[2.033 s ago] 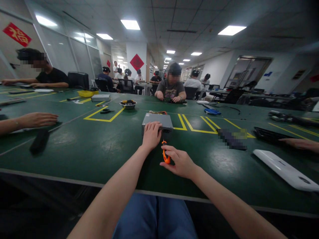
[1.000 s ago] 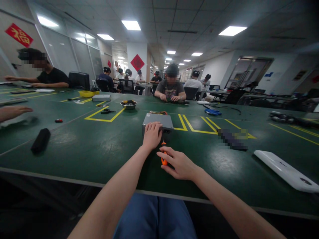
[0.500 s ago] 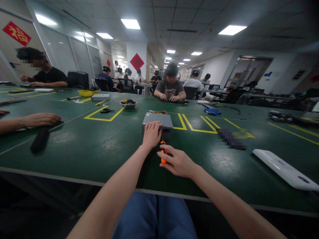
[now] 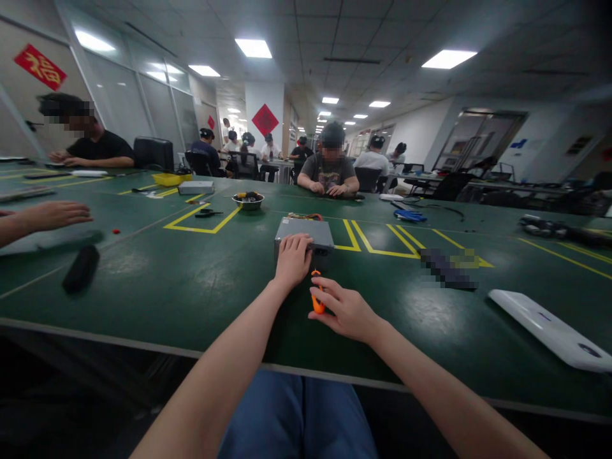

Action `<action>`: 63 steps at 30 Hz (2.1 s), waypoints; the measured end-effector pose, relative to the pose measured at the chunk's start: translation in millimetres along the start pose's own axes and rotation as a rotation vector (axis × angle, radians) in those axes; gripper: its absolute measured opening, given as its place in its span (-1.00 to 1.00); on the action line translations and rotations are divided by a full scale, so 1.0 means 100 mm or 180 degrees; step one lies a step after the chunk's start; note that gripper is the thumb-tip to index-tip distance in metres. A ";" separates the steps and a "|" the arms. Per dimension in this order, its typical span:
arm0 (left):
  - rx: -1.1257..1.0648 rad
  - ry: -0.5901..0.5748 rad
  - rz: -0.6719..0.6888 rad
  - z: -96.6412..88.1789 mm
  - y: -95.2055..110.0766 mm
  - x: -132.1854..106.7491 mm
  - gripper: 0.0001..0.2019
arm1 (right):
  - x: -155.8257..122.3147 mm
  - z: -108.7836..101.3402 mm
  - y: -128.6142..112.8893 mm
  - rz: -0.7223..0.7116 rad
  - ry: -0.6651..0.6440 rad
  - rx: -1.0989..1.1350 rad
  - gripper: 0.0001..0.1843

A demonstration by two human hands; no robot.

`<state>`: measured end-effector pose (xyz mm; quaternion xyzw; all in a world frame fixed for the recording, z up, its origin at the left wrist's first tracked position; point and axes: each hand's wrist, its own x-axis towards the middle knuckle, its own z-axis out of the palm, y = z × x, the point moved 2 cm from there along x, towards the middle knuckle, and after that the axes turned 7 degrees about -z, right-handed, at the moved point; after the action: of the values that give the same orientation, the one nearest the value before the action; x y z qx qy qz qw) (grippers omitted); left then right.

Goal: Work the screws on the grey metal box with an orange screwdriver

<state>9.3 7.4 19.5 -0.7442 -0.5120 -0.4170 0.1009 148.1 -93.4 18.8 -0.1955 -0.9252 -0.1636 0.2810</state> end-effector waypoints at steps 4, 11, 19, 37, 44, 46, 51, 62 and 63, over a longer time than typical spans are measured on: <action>-0.0014 0.0042 0.0007 0.01 0.00 0.00 -0.76 | -0.04 -0.03 0.05 0.0148 0.0315 0.0182 -0.63; -0.0022 0.0047 0.0012 -0.01 0.00 0.00 -0.76 | -0.16 -0.20 0.10 0.0075 0.0842 -0.0063 -0.68; -0.0013 0.0051 0.0030 -0.01 0.00 0.00 -0.76 | -0.17 -0.23 0.14 0.0184 0.0918 -0.0141 -0.71; -0.0041 0.0049 0.0012 -0.02 0.00 0.00 -0.76 | -0.19 -0.21 0.15 0.0200 0.0864 -0.0160 -0.68; -0.0038 0.0060 0.0023 -0.02 0.00 0.00 -0.77 | -0.17 -0.23 0.13 0.0156 0.0910 -0.0193 -0.70; -0.0033 0.0064 0.0024 -0.03 0.00 0.00 -0.77 | -0.17 -0.24 0.12 0.0139 0.0916 -0.0184 -0.70; -0.0036 0.0079 0.0034 -0.02 0.00 0.00 -0.78 | -0.17 -0.23 0.14 0.0142 0.0873 -0.0156 -0.69; -0.0031 0.0061 0.0037 -0.01 -0.01 -0.01 -0.76 | -0.19 -0.22 0.15 0.0161 0.0938 -0.0211 -0.70; -0.0020 0.0058 0.0031 -0.01 -0.01 -0.01 -0.76 | -0.19 -0.22 0.15 0.0160 0.0934 -0.0208 -0.70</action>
<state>7.8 6.8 19.3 -0.7432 -0.5061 -0.4248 0.1052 179.7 -94.5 27.9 -0.2015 -0.8632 -0.2133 0.4107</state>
